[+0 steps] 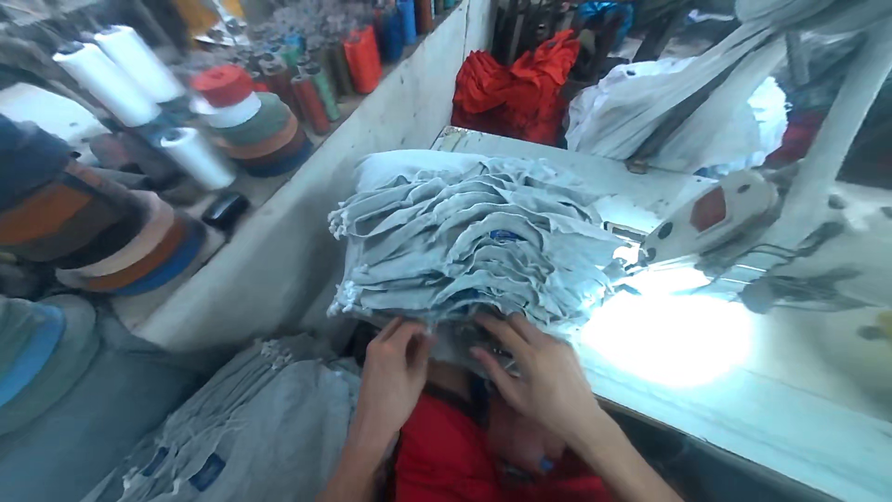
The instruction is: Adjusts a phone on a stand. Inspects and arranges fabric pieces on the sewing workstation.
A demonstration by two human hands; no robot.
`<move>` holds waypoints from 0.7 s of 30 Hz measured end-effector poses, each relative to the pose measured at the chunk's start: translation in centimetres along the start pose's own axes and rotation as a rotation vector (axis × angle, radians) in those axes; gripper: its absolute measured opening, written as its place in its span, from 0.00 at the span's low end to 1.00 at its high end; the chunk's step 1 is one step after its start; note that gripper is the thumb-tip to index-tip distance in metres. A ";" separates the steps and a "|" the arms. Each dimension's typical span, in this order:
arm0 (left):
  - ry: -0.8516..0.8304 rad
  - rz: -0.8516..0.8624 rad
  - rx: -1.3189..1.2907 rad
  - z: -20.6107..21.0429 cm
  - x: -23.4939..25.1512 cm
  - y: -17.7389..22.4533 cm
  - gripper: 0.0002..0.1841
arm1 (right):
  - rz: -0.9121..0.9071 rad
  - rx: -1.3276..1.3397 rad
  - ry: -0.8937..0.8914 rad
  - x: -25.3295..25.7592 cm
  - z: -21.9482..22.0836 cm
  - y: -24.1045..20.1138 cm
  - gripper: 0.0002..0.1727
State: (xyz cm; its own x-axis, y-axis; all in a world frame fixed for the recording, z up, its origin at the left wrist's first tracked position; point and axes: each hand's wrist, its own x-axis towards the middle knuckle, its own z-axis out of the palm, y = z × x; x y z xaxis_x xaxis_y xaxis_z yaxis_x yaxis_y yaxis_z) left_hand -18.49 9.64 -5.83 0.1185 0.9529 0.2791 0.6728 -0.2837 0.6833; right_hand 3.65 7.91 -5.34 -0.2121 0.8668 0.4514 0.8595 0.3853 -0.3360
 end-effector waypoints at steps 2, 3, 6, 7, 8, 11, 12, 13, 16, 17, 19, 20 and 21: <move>-0.030 -0.026 -0.092 0.0 -1.0 -0.3 0.09 | -0.041 -0.047 0.054 -0.1 1.4 -0.9 0.19; -0.028 -0.035 -0.112 0.1 -1.3 -0.3 0.09 | -0.062 -0.075 0.084 0.1 2.2 -1.3 0.16; -0.016 -0.040 -0.100 0.5 -1.6 -0.2 0.10 | -0.114 -0.107 0.122 1.0 3.9 -2.2 0.13; -0.018 -0.041 -0.092 0.6 -1.6 -0.1 0.10 | -0.128 -0.105 0.123 1.3 4.2 -2.3 0.12; -0.024 -0.045 -0.080 0.6 -1.7 -0.1 0.11 | -0.133 -0.099 0.116 1.5 4.2 -2.3 0.12; -0.039 -0.068 -0.098 0.7 -1.9 -0.2 0.10 | -0.073 -0.081 0.142 1.1 3.0 -1.2 0.13; -0.040 -0.075 -0.130 0.8 -1.9 -0.2 0.09 | -0.030 -0.075 0.158 0.8 2.4 -0.5 0.14; -0.038 -0.075 -0.166 0.9 -1.9 0.0 0.08 | 0.015 -0.060 0.165 0.3 1.7 0.3 0.15; -0.020 0.015 -0.190 1.6 -1.1 1.5 0.08 | 0.116 -0.001 0.192 -1.7 0.0 2.4 0.20; -0.010 0.067 -0.158 2.1 -0.6 2.0 0.08 | 0.140 0.018 0.190 -2.4 -0.3 2.7 0.20; 0.008 0.158 -0.043 3.1 0.6 2.8 0.10 | 0.156 0.041 0.176 -3.5 -0.5 2.9 0.20; -0.003 0.183 0.026 3.5 1.2 3.2 0.13 | 0.153 0.039 0.169 -3.9 -0.6 2.8 0.20; -0.038 0.189 0.093 3.8 1.8 3.7 0.15 | 0.147 0.037 0.161 -4.2 -0.6 2.6 0.20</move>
State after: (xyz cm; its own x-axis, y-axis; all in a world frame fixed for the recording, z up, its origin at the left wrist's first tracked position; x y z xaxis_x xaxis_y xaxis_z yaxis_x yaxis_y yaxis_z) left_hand -12.99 10.70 -5.34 0.2754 0.8876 0.3692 0.7004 -0.4483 0.5554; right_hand 7.10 5.07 -7.63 -0.0063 0.8537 0.5207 0.8575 0.2725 -0.4364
